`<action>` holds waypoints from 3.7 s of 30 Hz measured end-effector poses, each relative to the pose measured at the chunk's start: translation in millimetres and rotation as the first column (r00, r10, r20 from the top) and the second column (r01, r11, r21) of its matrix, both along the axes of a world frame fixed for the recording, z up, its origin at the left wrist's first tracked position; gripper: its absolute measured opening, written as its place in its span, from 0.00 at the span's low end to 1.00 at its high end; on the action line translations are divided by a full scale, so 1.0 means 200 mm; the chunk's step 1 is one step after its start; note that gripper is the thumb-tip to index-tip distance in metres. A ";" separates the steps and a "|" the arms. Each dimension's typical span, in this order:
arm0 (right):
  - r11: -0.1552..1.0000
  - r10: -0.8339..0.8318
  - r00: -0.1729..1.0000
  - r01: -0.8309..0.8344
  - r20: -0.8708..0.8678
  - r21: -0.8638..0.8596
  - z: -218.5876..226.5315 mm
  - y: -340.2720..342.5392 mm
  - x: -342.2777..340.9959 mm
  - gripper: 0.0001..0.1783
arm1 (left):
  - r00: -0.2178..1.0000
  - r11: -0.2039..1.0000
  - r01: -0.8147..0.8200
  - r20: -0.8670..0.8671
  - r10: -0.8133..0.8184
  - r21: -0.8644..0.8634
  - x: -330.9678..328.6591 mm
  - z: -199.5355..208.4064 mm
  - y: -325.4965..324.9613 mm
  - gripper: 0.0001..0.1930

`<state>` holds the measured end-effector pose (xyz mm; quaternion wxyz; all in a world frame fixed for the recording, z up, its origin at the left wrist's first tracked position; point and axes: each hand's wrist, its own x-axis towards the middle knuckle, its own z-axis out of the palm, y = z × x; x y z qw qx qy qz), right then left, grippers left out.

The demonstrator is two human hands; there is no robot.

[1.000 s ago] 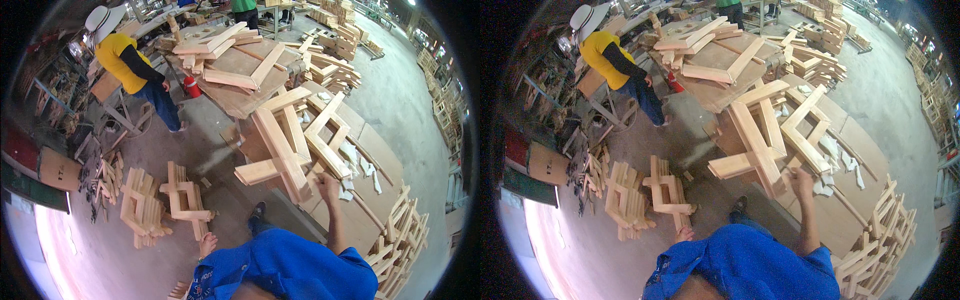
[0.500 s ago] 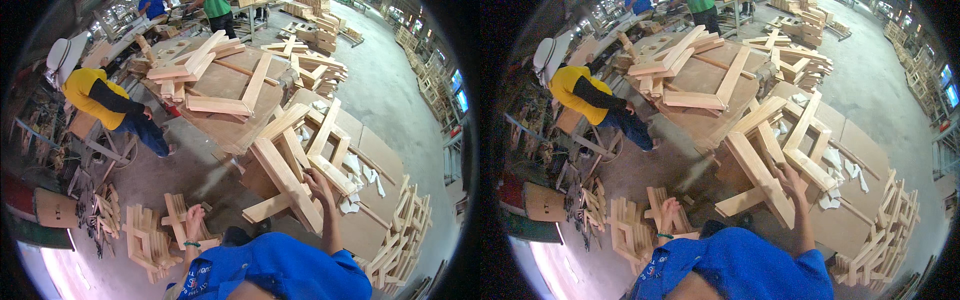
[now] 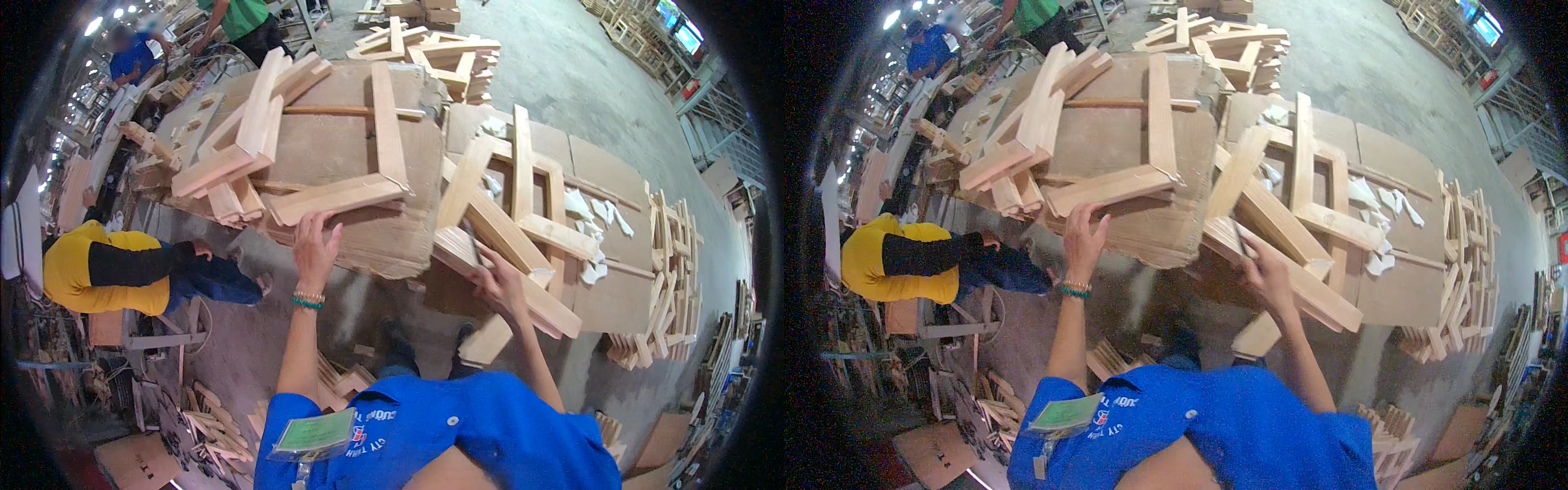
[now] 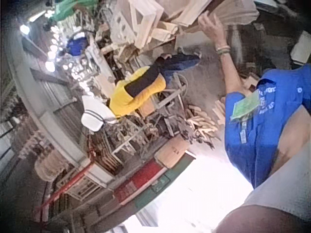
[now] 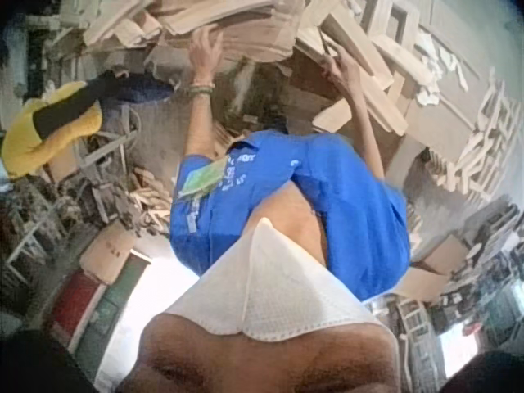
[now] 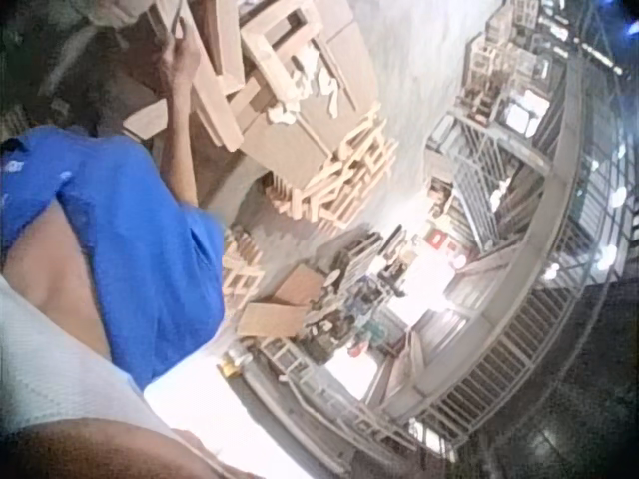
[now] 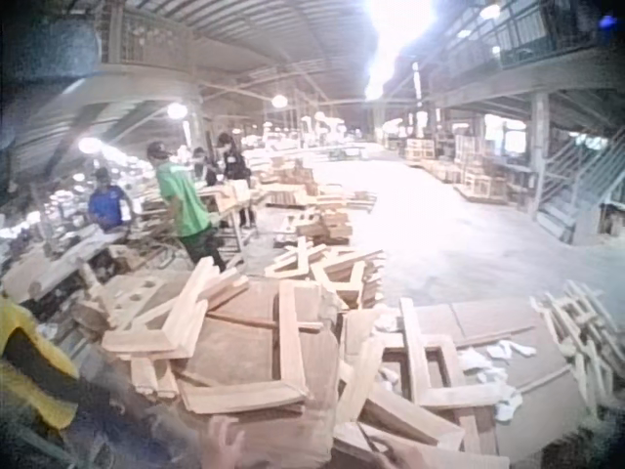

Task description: The person repeatedly picks up L-shaped wooden frame pieces from a pile, uses a small metal tool to scrape or smooth the edges and corners, then places the pieces back onto the pile. The cycle continues throughout the clip.

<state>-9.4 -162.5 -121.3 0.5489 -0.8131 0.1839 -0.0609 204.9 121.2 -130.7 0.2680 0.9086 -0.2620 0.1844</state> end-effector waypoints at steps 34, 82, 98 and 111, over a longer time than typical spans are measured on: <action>0.885 -0.464 0.881 0.457 0.090 0.093 0.20 -0.05 -0.23 0.13 | 0.911 0.853 -0.162 -0.407 -0.065 -0.497 1.07 1.31 0.37 0.23; 0.952 0.028 0.854 0.136 0.519 -0.276 0.58 -0.07 -0.43 0.13 | 0.665 -0.146 -0.607 -0.399 -0.632 -0.781 -0.86 0.49 -0.37 0.19; 0.954 0.258 0.923 -0.197 0.285 -0.227 0.29 -0.09 -0.53 0.14 | 0.785 -0.219 -0.584 -0.476 -0.397 -0.782 -0.90 0.55 -0.15 0.17; 0.956 0.293 0.954 -0.290 0.064 -0.051 0.31 -0.05 -0.25 0.17 | 0.776 0.343 -0.626 -0.605 0.181 -0.700 -1.46 -0.08 0.59 0.50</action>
